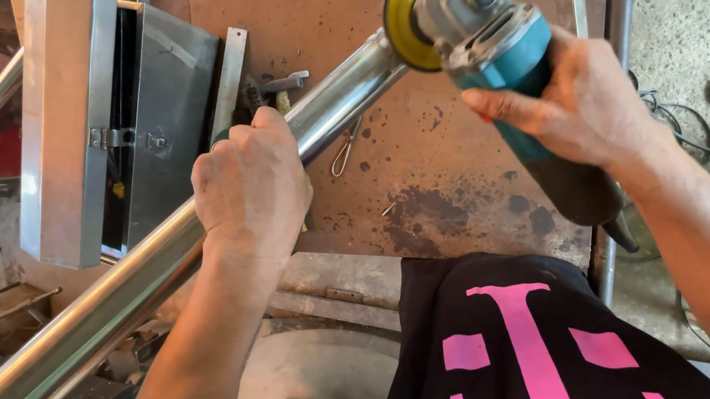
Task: Using an angle grinder to smooth and polish metal pipes on a workbench.
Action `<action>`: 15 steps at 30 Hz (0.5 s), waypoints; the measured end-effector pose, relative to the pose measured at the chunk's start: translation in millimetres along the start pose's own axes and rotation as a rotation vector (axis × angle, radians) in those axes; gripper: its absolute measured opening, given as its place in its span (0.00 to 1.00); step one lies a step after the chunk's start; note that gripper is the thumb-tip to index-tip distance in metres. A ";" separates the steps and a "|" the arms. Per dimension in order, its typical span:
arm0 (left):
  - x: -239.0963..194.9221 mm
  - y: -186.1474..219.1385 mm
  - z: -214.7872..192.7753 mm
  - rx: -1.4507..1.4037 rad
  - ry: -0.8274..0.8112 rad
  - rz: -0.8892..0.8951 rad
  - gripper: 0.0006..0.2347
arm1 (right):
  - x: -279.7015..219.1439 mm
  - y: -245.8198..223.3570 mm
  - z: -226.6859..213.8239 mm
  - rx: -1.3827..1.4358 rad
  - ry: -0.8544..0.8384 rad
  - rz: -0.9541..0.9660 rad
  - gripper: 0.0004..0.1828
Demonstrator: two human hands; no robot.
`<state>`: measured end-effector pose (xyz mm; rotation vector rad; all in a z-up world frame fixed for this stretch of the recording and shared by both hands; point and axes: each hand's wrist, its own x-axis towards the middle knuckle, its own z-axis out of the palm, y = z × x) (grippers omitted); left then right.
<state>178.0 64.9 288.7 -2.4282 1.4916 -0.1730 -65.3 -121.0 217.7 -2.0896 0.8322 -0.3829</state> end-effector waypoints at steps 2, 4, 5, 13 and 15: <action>-2.2 -1.9 3.8 -0.004 -0.002 0.001 0.06 | 0.7 -2.1 -0.5 -0.015 0.017 0.003 0.29; -2.7 -2.3 5.1 -0.007 -0.006 0.006 0.06 | -0.6 -1.4 0.4 -0.028 0.035 0.009 0.29; -2.8 -2.1 4.8 -0.009 -0.010 0.004 0.06 | -2.5 0.2 2.0 -0.033 -0.005 0.005 0.30; -4.0 -4.6 9.3 -0.017 0.008 0.005 0.06 | -4.8 0.1 4.7 -0.071 -0.006 0.100 0.32; -3.8 -3.5 8.9 -0.011 -0.001 0.003 0.06 | -14.3 5.6 9.7 0.005 -0.033 0.057 0.34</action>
